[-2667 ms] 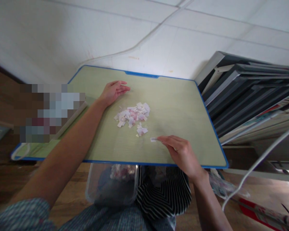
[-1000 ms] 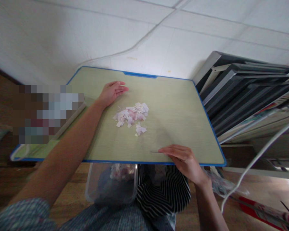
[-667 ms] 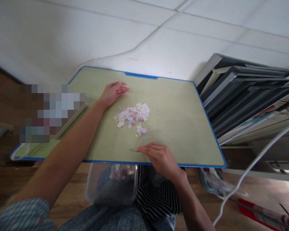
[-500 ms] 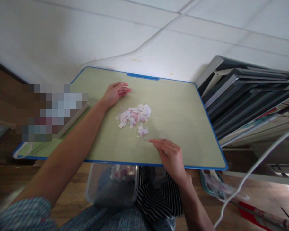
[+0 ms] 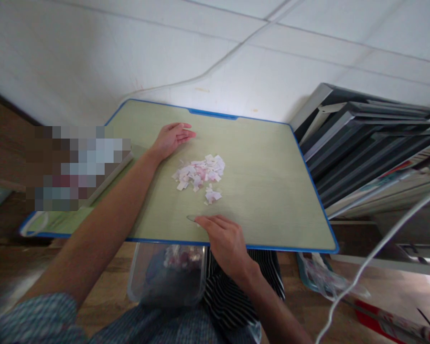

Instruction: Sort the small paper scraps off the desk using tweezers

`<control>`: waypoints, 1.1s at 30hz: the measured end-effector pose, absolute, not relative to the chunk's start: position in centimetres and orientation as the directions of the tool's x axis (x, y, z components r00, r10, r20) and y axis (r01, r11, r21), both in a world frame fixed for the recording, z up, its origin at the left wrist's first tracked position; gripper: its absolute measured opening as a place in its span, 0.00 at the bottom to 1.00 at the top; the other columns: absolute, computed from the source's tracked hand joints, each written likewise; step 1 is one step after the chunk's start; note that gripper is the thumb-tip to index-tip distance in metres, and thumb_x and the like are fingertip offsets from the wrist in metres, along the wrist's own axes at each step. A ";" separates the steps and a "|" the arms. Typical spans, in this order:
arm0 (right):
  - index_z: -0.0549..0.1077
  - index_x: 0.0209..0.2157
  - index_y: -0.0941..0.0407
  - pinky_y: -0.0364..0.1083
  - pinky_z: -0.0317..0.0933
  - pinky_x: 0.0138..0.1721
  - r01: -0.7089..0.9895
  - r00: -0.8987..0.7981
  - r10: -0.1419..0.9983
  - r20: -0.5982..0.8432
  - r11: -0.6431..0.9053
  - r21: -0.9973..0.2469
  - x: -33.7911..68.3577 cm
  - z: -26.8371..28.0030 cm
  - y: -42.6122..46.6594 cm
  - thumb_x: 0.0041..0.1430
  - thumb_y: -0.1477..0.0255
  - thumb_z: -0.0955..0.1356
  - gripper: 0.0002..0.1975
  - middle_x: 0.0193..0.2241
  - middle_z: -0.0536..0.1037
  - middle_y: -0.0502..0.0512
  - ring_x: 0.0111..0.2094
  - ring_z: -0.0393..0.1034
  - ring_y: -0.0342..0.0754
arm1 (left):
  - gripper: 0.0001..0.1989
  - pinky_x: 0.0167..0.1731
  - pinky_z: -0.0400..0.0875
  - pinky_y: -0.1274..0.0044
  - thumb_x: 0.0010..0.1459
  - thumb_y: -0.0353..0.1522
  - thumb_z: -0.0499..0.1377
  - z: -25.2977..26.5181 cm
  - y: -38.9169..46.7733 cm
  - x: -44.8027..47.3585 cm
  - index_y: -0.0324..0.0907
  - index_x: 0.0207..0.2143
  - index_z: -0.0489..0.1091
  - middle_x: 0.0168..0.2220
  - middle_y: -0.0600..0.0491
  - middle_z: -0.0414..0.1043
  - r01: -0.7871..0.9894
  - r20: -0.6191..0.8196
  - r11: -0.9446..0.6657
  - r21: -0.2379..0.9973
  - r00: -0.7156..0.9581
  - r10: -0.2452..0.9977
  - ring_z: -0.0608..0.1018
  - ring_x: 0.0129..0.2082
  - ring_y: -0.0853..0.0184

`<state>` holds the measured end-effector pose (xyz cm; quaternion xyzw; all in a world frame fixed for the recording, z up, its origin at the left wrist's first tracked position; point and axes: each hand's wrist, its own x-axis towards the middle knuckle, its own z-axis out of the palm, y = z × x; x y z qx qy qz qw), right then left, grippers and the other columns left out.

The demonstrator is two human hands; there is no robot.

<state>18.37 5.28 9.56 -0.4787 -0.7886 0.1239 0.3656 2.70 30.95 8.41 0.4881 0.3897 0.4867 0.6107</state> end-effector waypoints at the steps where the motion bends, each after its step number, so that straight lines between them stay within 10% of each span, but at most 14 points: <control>1: 0.76 0.39 0.56 0.43 0.70 0.35 0.660 -0.265 0.845 0.465 0.511 -0.552 18.6 9.7 5.4 0.59 0.82 0.60 0.16 0.32 0.81 0.53 0.33 0.76 0.44 | 0.10 0.39 0.69 0.80 0.60 0.31 0.49 8.4 31.0 2.7 0.38 0.33 0.68 0.26 0.53 0.75 -0.215 0.001 0.049 0.975 0.224 0.975 0.78 0.32 0.73; 8: 0.78 0.36 0.54 0.46 0.70 0.37 0.764 -0.009 0.862 0.507 0.334 -0.553 22.6 10.3 6.6 0.58 0.78 0.64 0.11 0.32 0.81 0.53 0.34 0.76 0.47 | 0.09 0.39 0.69 0.80 0.60 0.31 0.49 8.7 30.7 2.8 0.38 0.32 0.67 0.25 0.54 0.74 -0.214 -0.021 0.067 0.975 0.211 0.977 0.77 0.30 0.74; 33: 0.79 0.34 0.54 0.46 0.72 0.35 0.746 -0.061 0.916 0.396 0.305 -0.592 25.1 10.9 5.6 0.56 0.75 0.66 0.09 0.32 0.82 0.51 0.32 0.77 0.49 | 0.10 0.46 0.68 0.75 0.58 0.37 0.52 8.4 31.0 2.7 0.39 0.34 0.67 0.28 0.51 0.75 -0.157 -0.007 0.042 0.987 0.216 0.976 0.78 0.36 0.69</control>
